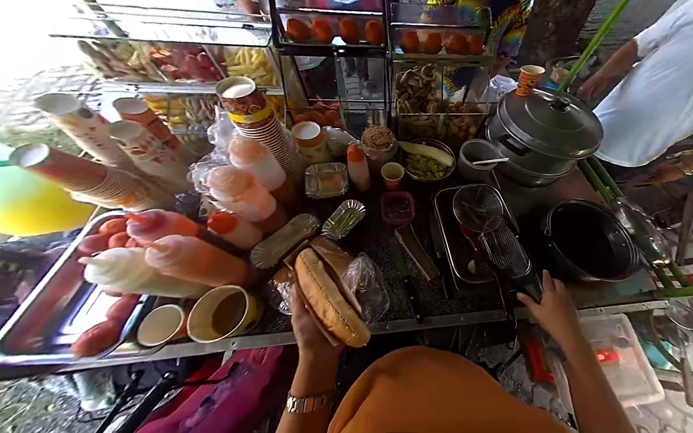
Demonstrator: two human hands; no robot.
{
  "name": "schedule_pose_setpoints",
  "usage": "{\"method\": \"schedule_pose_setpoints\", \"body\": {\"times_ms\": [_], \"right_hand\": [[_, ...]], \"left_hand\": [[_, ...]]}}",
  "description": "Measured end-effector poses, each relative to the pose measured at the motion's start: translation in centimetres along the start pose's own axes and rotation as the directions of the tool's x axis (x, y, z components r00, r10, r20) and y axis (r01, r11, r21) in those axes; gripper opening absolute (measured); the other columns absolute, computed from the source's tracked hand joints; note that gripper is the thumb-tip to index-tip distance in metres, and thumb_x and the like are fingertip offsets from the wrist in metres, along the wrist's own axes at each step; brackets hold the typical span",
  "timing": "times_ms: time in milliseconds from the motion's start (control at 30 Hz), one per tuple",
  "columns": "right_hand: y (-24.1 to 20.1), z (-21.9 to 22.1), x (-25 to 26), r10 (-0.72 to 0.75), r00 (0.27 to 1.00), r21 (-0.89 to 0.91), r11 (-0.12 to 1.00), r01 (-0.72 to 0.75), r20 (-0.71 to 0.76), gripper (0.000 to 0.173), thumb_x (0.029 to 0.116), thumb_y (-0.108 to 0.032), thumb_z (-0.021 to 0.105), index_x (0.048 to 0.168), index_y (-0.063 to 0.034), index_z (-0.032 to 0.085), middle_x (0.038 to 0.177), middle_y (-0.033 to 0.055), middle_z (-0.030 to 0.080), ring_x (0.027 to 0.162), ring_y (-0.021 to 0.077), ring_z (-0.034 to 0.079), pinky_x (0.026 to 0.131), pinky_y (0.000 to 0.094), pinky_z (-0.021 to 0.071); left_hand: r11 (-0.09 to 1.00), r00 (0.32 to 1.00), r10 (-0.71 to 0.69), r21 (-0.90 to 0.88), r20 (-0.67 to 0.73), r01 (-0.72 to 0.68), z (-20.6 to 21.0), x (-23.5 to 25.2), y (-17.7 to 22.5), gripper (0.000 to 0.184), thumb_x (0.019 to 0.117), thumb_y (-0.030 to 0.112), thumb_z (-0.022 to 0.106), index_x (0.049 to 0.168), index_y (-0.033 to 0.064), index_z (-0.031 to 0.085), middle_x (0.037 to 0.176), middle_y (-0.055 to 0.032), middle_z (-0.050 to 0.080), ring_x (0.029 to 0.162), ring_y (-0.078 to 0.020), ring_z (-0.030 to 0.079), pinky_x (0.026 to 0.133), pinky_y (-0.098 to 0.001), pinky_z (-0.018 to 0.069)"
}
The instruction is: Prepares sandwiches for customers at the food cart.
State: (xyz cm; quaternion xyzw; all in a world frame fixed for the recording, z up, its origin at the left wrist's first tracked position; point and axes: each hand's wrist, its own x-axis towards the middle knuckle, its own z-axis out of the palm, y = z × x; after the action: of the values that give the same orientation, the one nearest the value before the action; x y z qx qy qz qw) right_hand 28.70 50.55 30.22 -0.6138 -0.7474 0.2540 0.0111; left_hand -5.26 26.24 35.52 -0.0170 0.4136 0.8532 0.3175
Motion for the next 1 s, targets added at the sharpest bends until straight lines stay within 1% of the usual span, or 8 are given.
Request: {"method": "schedule_pose_setpoints", "body": {"times_ms": [133,267,400,467,567,767,867,1000], "right_hand": [[-2.7,2.9,0.7,0.051,0.999,-0.061,0.997,-0.051,0.008,0.093,0.0933,-0.029,0.077,0.159,0.0085,0.022,0.151,0.0377,0.040,0.140,0.0529,0.041,0.114,0.0611,0.0367],[-6.1,4.1,-0.2,-0.070,0.996,-0.079,0.995,0.066,-0.054,0.083,0.0949,-0.033,0.073,0.158,0.0013,0.033,0.158,0.0346,0.033,0.145,0.0563,0.030,0.115,0.0703,0.0265],[-12.1,6.6,-2.3,-0.354,0.934,0.317,0.893,0.319,0.057,0.063,0.1023,-0.042,0.059,0.149,0.0000,0.050,0.153,0.0276,0.046,0.142,0.0436,0.044,0.116,0.0572,0.0371],[-16.2,7.4,-3.9,-0.440,0.862,0.573,0.785,0.233,0.253,0.060,0.1062,-0.044,0.047,0.150,-0.0039,0.050,0.154,0.0194,0.049,0.140,0.0297,0.050,0.112,0.0452,0.0452],[-21.2,8.0,-5.9,-0.517,0.754,0.716,0.692,0.088,0.407,0.066,0.1064,-0.050,0.040,0.155,-0.0049,0.042,0.155,0.0139,0.049,0.137,0.0226,0.053,0.106,0.0405,0.0496],[-24.7,7.3,-6.5,-0.489,0.776,0.759,0.651,0.021,0.398,0.076,0.0991,-0.047,0.059,0.154,0.0004,0.039,0.146,0.0155,0.056,0.131,0.0153,0.057,0.111,0.0332,0.0468],[-24.5,8.1,-5.1,-0.417,0.852,0.668,0.736,0.113,0.316,0.086,0.0857,-0.042,0.080,0.151,-0.0001,0.043,0.135,0.0174,0.064,0.121,0.0204,0.065,0.103,0.0381,0.0538],[-23.7,8.3,-3.4,-0.331,0.912,0.616,0.779,0.118,0.243,0.076,0.0865,-0.022,0.080,0.149,0.0006,0.044,0.135,0.0189,0.063,0.119,0.0229,0.066,0.102,0.0395,0.0546]], "left_hand": [[1.000,1.000,0.009,-0.026,-0.024,-0.009,-1.3,0.5,1.9,0.065,0.1100,0.048,0.004,0.123,0.0109,0.056,0.092,-0.0079,0.073,0.079,-0.0169,0.074,0.065,-0.0348,0.0633],[1.000,0.999,0.029,0.011,-0.016,-0.029,-3.1,1.2,3.8,0.068,0.1094,0.049,0.001,0.121,0.0103,0.056,0.090,-0.0084,0.073,0.077,-0.0173,0.073,0.063,-0.0345,0.0627],[0.998,1.000,0.000,0.060,-0.020,0.001,-2.7,1.8,4.6,0.063,0.1104,0.047,0.005,0.128,0.0134,0.055,0.098,-0.0042,0.073,0.085,-0.0131,0.073,0.070,-0.0332,0.0635],[0.991,0.997,-0.080,0.112,0.000,0.079,-1.8,2.1,4.3,0.060,0.1106,0.046,0.007,0.134,0.0140,0.052,0.105,-0.0035,0.073,0.093,-0.0125,0.072,0.077,-0.0342,0.0629],[0.952,0.970,-0.241,0.191,-0.003,0.238,-0.1,2.9,2.7,0.061,0.1110,0.048,0.010,0.133,0.0093,0.053,0.100,-0.0078,0.072,0.088,-0.0165,0.072,0.075,-0.0366,0.0623],[0.840,0.899,-0.435,0.382,0.049,0.386,1.4,5.2,-2.4,0.061,0.1114,0.049,0.019,0.140,0.0045,0.049,0.110,-0.0158,0.069,0.096,-0.0228,0.069,0.083,-0.0419,0.0591],[0.791,0.850,-0.520,0.423,0.083,0.442,2.0,6.0,-4.2,0.059,0.1115,0.048,0.024,0.156,0.0086,0.029,0.131,-0.0196,0.061,0.113,-0.0265,0.064,0.095,-0.0446,0.0542],[0.746,0.760,-0.610,0.486,0.223,0.456,2.8,6.9,-4.6,0.062,0.1117,0.042,0.031,0.163,0.0127,0.015,0.148,-0.0201,0.050,0.128,-0.0278,0.057,0.105,-0.0454,0.0488]]}}
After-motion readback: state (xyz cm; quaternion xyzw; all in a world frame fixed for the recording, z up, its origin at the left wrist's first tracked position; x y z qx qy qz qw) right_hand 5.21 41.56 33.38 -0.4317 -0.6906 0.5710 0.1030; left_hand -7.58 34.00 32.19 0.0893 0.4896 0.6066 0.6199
